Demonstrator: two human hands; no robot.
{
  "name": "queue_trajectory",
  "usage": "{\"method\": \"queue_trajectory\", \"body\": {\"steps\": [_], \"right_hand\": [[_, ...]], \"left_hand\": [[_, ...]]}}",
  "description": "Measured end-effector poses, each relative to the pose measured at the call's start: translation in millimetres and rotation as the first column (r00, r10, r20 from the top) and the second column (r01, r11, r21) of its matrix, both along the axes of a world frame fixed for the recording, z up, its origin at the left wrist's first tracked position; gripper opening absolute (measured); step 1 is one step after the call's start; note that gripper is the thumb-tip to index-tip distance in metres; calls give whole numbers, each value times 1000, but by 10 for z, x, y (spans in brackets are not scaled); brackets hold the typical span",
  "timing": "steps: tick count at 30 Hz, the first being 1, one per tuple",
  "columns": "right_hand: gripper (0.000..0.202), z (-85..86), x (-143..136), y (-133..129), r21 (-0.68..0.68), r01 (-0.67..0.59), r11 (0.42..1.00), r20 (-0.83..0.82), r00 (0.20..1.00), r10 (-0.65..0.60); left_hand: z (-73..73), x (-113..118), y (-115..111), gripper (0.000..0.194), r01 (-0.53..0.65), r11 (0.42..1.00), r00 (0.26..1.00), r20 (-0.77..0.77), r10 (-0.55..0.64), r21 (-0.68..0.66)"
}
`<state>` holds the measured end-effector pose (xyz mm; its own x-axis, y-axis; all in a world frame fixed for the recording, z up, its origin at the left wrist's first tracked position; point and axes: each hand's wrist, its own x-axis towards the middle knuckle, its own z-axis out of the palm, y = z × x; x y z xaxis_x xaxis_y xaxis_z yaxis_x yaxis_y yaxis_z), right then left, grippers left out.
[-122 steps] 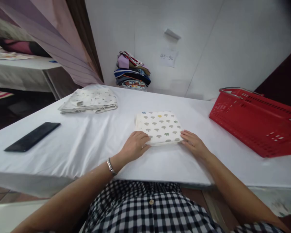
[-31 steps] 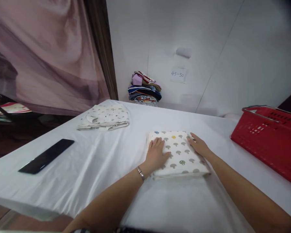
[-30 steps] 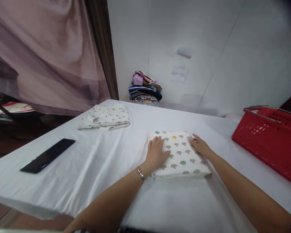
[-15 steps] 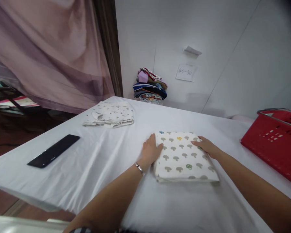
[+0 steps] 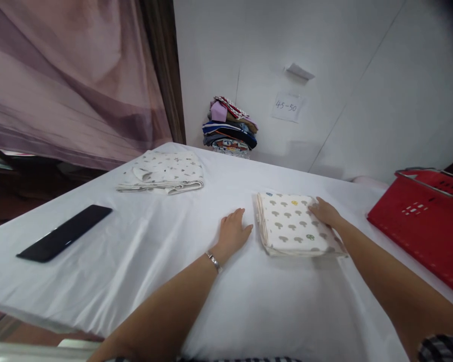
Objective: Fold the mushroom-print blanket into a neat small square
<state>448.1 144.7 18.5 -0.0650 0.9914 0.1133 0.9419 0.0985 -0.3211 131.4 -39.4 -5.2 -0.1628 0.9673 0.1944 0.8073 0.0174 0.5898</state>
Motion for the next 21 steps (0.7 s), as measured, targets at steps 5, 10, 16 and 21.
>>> {"method": "queue_trajectory", "body": {"steps": [5, 10, 16, 21], "right_hand": [[64, 46, -646, -235, 74, -295, 953, 61, 955, 291], [62, -72, -1117, -517, -89, -529, 844, 195, 822, 536], [62, 17, -1114, -666, -193, -501, 844, 153, 834, 530], [62, 54, -1104, -940, -220, -536, 815, 144, 809, 570]], "left_hand": [[18, 104, -75, 43, 252, 940, 967, -34, -251, 231], [60, 272, -211, 38, 636, 743, 772, -157, -616, 208], [89, 313, -235, 32, 657, 729, 753, -113, -649, 194], [144, 298, -229, 23, 662, 718, 745, -88, -661, 213]]}}
